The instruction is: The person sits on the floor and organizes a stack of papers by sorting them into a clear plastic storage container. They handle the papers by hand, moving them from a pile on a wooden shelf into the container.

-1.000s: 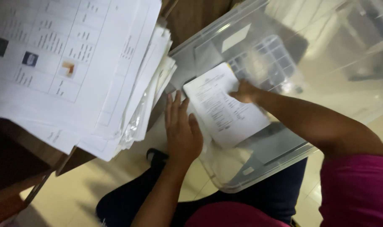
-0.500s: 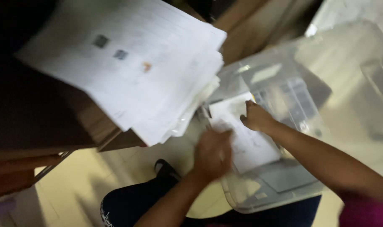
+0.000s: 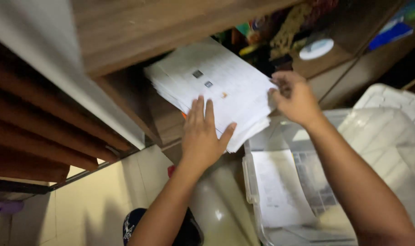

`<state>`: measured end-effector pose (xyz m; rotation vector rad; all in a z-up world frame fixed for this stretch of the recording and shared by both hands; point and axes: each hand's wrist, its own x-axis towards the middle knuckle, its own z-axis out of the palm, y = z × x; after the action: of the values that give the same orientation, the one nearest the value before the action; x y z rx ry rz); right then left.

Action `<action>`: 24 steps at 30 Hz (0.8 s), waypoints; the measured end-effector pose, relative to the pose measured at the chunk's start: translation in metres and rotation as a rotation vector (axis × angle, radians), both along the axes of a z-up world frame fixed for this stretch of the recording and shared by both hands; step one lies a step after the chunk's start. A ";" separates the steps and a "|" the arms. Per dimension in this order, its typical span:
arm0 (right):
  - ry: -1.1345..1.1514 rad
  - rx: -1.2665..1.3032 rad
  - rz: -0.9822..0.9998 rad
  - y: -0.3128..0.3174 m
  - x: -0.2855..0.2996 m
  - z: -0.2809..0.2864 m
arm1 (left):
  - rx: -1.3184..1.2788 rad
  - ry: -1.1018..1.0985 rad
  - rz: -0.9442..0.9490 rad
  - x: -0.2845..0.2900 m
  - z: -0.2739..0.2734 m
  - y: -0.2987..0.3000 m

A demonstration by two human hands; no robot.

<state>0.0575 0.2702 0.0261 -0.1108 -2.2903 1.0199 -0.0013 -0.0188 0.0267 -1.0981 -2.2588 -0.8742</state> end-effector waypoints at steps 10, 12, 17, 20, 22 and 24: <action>-0.395 0.182 -0.388 -0.044 -0.034 0.026 | 0.026 -0.209 0.020 -0.002 -0.031 0.008; -0.402 0.169 -0.422 -0.043 -0.036 0.022 | 0.048 -0.222 0.003 0.000 -0.032 0.008; -0.573 0.210 -0.120 -0.028 -0.023 0.034 | 0.035 -0.212 -0.023 -0.009 -0.038 0.008; -0.646 0.223 0.008 -0.034 -0.018 0.048 | 0.017 -0.229 -0.017 -0.016 -0.040 0.007; -0.644 0.251 0.037 -0.024 -0.020 0.040 | 0.005 -0.253 -0.016 -0.015 -0.035 0.004; -0.416 0.654 0.172 -0.003 -0.031 0.023 | 0.139 -0.377 -0.045 -0.012 -0.022 -0.002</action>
<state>0.0265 0.2673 0.0491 0.1624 -2.9393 0.2892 -0.0128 -0.0210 0.0043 -0.9909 -2.4289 -1.3307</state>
